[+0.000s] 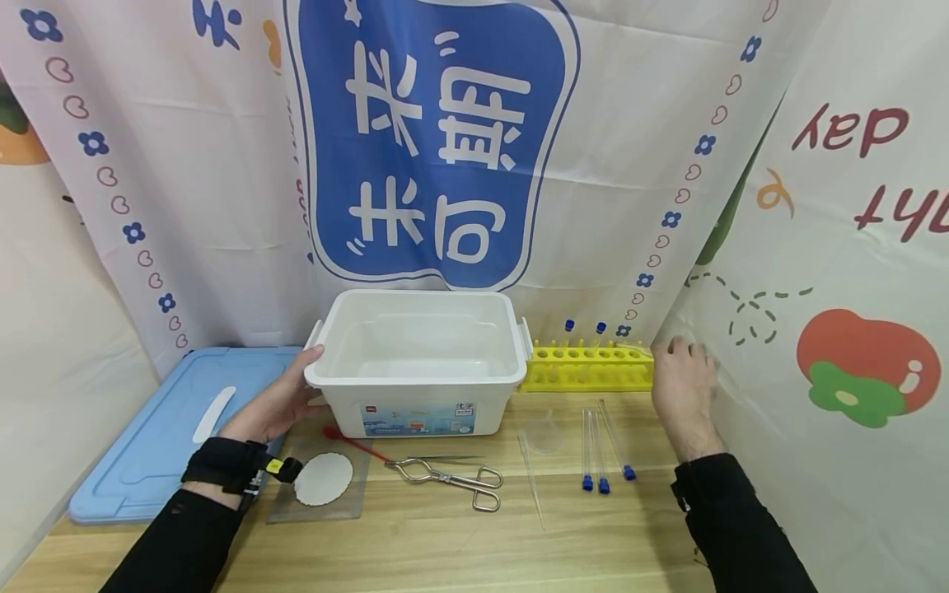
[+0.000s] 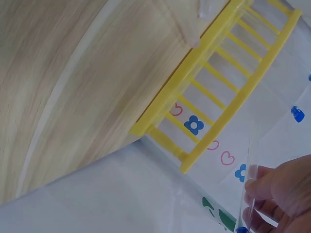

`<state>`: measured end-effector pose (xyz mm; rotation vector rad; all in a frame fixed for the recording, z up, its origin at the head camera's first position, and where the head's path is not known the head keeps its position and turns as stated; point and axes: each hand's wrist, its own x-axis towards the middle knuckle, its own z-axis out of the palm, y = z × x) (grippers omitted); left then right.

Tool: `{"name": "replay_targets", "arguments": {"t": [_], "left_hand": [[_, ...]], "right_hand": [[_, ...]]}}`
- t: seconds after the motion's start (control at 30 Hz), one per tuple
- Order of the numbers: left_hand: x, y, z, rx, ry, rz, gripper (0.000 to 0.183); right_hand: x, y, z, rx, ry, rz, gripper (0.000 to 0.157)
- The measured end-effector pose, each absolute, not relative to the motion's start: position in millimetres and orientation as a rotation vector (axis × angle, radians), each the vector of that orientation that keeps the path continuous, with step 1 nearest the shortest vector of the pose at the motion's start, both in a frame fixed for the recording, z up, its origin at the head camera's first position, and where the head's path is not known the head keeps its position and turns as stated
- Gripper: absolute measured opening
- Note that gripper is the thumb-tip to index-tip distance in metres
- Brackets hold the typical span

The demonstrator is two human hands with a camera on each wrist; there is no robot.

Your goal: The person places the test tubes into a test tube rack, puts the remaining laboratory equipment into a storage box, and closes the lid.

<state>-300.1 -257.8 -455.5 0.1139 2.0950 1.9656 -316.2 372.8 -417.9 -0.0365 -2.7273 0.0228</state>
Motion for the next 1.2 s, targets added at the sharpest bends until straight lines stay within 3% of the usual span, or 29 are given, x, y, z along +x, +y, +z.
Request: {"name": "replay_targets", "arguments": {"t": [1.2], "left_hand": [[-301,-257,-456,0.112,2.092,1.957,0.095]], "right_hand": [[-350,368,-402,0.282,-2.718,-0.623,0.033]]}}
